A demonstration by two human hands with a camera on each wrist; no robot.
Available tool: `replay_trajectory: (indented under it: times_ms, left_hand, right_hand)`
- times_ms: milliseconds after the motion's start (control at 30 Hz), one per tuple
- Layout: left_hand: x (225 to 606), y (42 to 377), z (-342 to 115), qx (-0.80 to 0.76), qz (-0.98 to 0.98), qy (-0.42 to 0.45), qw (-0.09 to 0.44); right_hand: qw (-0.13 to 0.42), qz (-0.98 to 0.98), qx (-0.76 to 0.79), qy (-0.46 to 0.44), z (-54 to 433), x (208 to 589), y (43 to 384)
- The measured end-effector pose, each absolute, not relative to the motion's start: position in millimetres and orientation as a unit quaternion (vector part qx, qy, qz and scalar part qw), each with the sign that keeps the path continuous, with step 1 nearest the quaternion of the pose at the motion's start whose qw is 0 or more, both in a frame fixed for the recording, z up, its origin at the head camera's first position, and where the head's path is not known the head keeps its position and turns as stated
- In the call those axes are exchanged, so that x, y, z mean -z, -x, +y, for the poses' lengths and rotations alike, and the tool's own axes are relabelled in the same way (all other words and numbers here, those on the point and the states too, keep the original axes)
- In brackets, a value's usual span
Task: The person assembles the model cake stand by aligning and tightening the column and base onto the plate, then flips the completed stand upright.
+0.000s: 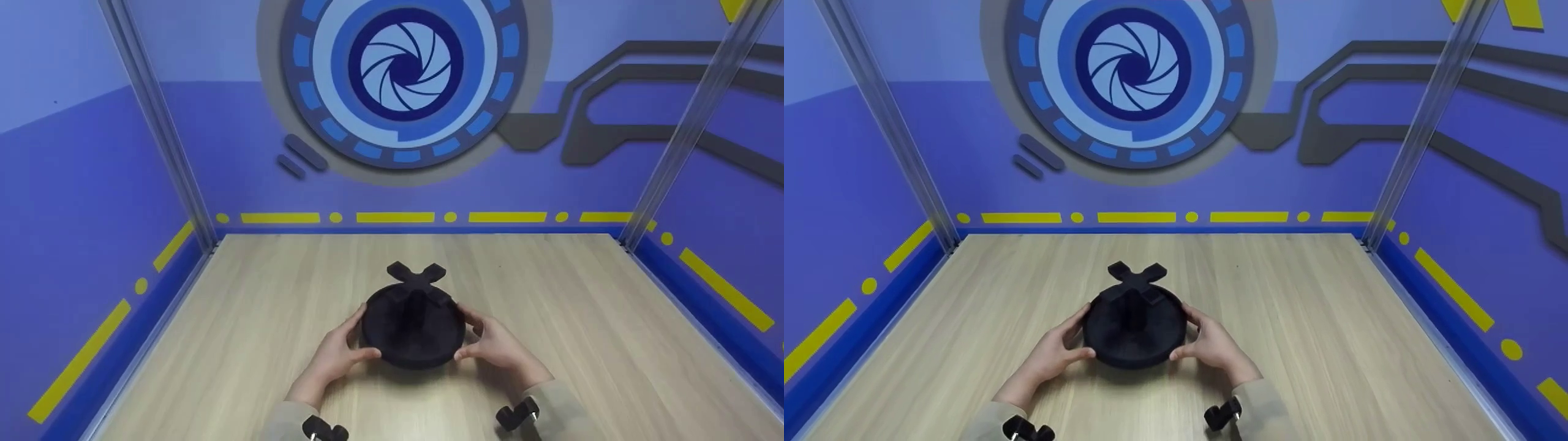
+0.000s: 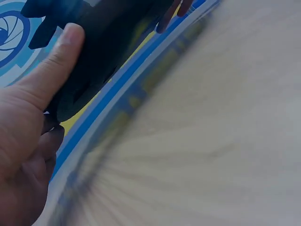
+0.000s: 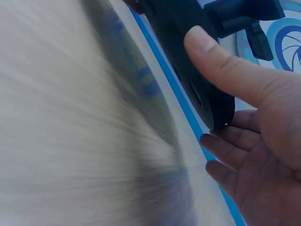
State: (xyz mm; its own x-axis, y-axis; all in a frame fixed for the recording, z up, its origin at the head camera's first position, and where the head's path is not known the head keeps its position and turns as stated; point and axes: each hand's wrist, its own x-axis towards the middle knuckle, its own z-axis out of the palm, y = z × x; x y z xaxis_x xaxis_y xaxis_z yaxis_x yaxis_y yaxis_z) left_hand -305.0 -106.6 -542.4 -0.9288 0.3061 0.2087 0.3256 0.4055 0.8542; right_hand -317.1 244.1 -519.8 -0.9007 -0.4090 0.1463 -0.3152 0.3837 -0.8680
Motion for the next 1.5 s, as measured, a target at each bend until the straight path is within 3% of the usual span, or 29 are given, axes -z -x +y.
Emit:
replay_trajectory:
  times_ms: [267, 633, 767, 1067, 1333, 1500]
  left_hand:
    - [538, 306, -104, 0.533, -0.817, 0.216, 0.040]
    - [531, 303, -96, 0.514, -0.821, 0.170, 0.183]
    - [527, 301, -92, 0.523, -0.814, 0.141, 0.210]
    - [514, 298, -88, 0.537, -0.812, 0.101, 0.205]
    - [498, 295, -92, 0.519, -0.829, 0.093, 0.187]
    - [489, 294, -94, 0.579, -0.797, 0.090, 0.146]
  right_hand:
    - [0.078, 0.803, 0.549, 0.219, 254, 515, 319]
    - [0.088, 0.775, 0.578, 0.241, 258, 501, 317]
    - [0.051, 0.779, 0.588, 0.211, 250, 499, 315]
    - [-0.123, 0.816, 0.560, 0.067, 229, 497, 311]
    - [-0.135, 0.815, 0.557, 0.087, 235, 489, 312]
    - [-0.096, 0.800, 0.584, 0.096, 239, 481, 311]
